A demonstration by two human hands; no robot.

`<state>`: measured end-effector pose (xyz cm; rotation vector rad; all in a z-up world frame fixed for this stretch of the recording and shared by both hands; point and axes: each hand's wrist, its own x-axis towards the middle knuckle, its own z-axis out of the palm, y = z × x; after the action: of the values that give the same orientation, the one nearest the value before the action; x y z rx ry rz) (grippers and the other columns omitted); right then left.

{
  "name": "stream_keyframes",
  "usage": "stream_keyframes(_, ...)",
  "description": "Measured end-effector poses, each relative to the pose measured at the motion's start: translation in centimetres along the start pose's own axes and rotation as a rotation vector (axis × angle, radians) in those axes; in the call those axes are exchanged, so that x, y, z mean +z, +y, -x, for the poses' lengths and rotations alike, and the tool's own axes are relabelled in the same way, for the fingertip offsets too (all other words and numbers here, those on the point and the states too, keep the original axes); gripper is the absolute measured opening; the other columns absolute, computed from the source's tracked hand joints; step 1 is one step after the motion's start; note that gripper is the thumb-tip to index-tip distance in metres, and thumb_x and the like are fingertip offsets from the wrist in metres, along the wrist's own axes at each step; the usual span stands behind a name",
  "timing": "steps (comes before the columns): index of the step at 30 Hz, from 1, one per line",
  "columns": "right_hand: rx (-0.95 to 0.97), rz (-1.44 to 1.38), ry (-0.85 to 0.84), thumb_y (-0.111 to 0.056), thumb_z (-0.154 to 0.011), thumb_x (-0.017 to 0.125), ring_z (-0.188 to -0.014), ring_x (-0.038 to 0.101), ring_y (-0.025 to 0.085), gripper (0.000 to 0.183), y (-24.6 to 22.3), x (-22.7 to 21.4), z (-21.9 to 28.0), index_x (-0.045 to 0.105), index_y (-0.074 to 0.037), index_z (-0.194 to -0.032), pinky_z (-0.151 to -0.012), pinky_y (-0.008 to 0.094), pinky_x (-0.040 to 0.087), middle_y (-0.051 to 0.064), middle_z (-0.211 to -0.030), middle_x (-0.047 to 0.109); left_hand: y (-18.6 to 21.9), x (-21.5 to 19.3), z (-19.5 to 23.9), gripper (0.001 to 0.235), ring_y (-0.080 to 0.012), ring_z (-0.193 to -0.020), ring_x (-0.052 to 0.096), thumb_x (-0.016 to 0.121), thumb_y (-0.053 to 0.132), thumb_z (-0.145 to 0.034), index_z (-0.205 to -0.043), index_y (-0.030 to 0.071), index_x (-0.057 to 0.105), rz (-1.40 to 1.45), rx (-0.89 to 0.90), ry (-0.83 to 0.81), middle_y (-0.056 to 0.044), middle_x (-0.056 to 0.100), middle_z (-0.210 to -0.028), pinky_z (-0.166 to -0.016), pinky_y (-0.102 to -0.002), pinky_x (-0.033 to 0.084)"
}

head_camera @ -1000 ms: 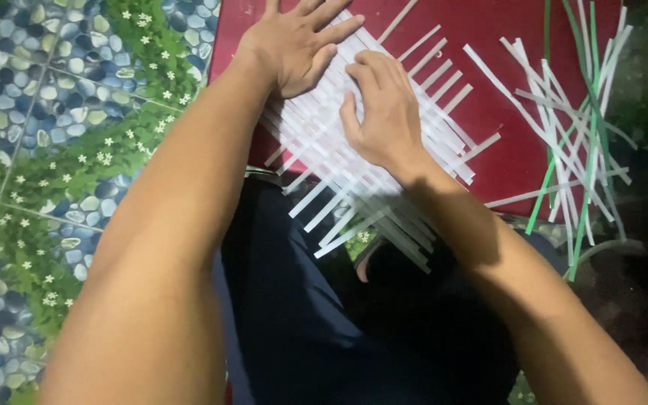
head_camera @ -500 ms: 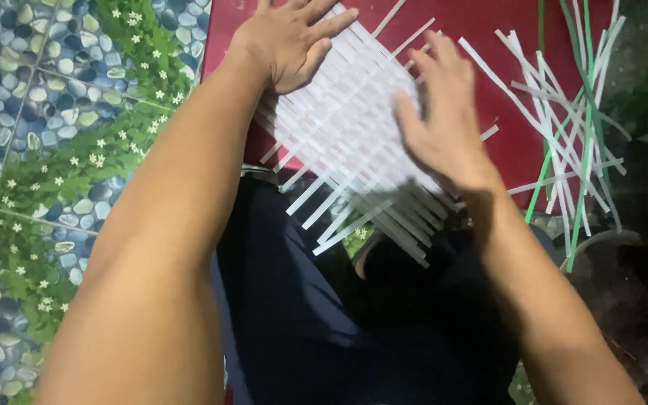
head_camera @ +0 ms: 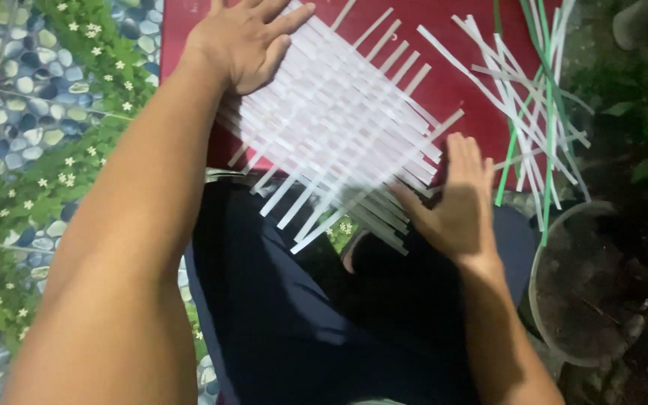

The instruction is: Weaving a hat or mat using white and green plastic strips on a red tray while sitting on the floor.

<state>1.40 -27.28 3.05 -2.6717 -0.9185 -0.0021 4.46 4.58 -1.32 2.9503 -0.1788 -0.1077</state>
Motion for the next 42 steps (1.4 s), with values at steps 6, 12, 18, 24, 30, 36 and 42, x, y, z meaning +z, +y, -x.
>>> stream_keyframes(6,-0.059,0.088,-0.001,-0.066,-0.075,0.041,-0.128,0.026,0.041,0.094,0.7,2.4,-0.2,0.035,0.011,-0.128,-0.096,0.067,0.015,0.028,-0.135,0.032,-0.3,0.3,-0.2,0.052,-0.0299,-0.126,0.026,0.01,0.034,-0.09,-0.141,0.024,0.013,-0.123,0.003,-0.009,-0.007,0.017,-0.145,-0.092,-0.062,0.02)
stream_keyframes(12,-0.081,0.048,0.02,-0.066,-0.073,0.044,-0.127,0.027,0.042,0.095,0.6,2.6,-0.6,0.035,0.01,-0.128,-0.094,0.069,0.014,0.026,-0.136,0.033,-0.3,0.4,-0.2,0.053,-0.0349,-0.125,0.029,0.009,0.035,-0.089,-0.141,0.025,0.014,-0.055,0.001,-0.002,-0.01,0.022,-0.144,-0.092,-0.062,0.019)
stream_keyframes(18,-0.004,-0.065,-0.012,-0.066,-0.066,0.055,-0.131,0.021,0.043,0.112,-0.2,1.8,-0.8,0.01,0.01,-0.134,-0.098,0.067,0.009,0.028,-0.141,0.021,-0.4,0.6,-0.2,0.051,-0.0294,-0.129,0.022,0.009,0.034,-0.09,-0.141,0.026,0.012,-0.066,-0.007,0.012,-0.009,0.022,-0.144,-0.094,-0.061,0.018)
stream_keyframes(24,-0.043,-0.03,-0.111,-0.068,-0.057,0.061,-0.131,0.014,0.045,0.122,-0.3,1.9,-0.9,0.01,0.012,-0.134,-0.092,0.073,0.005,0.027,-0.142,0.017,-0.7,1.1,-0.2,0.052,-0.0312,-0.128,0.024,0.01,0.034,-0.091,-0.141,0.024,0.016,-0.02,0.025,0.046,-0.013,0.028,-0.141,-0.094,-0.053,0.018)
stream_keyframes(30,-0.051,0.02,-0.105,-0.069,-0.054,0.067,-0.132,0.011,0.044,0.126,-0.2,1.9,-1.2,0.011,0.01,-0.135,-0.094,0.072,0.005,0.026,-0.143,0.017,-0.6,0.8,-0.1,0.052,-0.031,-0.126,0.028,0.01,0.033,-0.091,-0.141,0.023,0.016,-0.049,0.02,0.044,-0.012,0.028,-0.141,-0.09,-0.055,0.022)
stream_keyframes(36,-0.06,0.04,-0.212,-0.066,-0.044,0.077,-0.132,0.01,0.042,0.134,-0.7,1.1,-1.1,0.012,0.006,-0.136,-0.092,0.072,0.006,0.025,-0.143,0.015,-0.9,1.2,-0.2,0.051,-0.0328,-0.122,0.033,0.013,0.031,-0.093,-0.143,0.019,0.019,-0.115,0.093,0.122,-0.015,0.036,-0.136,-0.085,-0.048,0.027)
stream_keyframes(42,-0.066,0.107,-0.159,-0.07,-0.044,0.075,-0.131,0.014,0.042,0.133,-0.8,1.7,-1.2,0.015,0.006,-0.136,-0.092,0.073,0.008,0.024,-0.142,0.021,-1.3,1.6,-0.3,0.051,-0.0343,-0.113,0.041,0.013,0.031,-0.093,-0.143,0.018,0.019,-0.143,0.112,0.146,-0.016,0.043,-0.13,-0.078,-0.048,0.032)
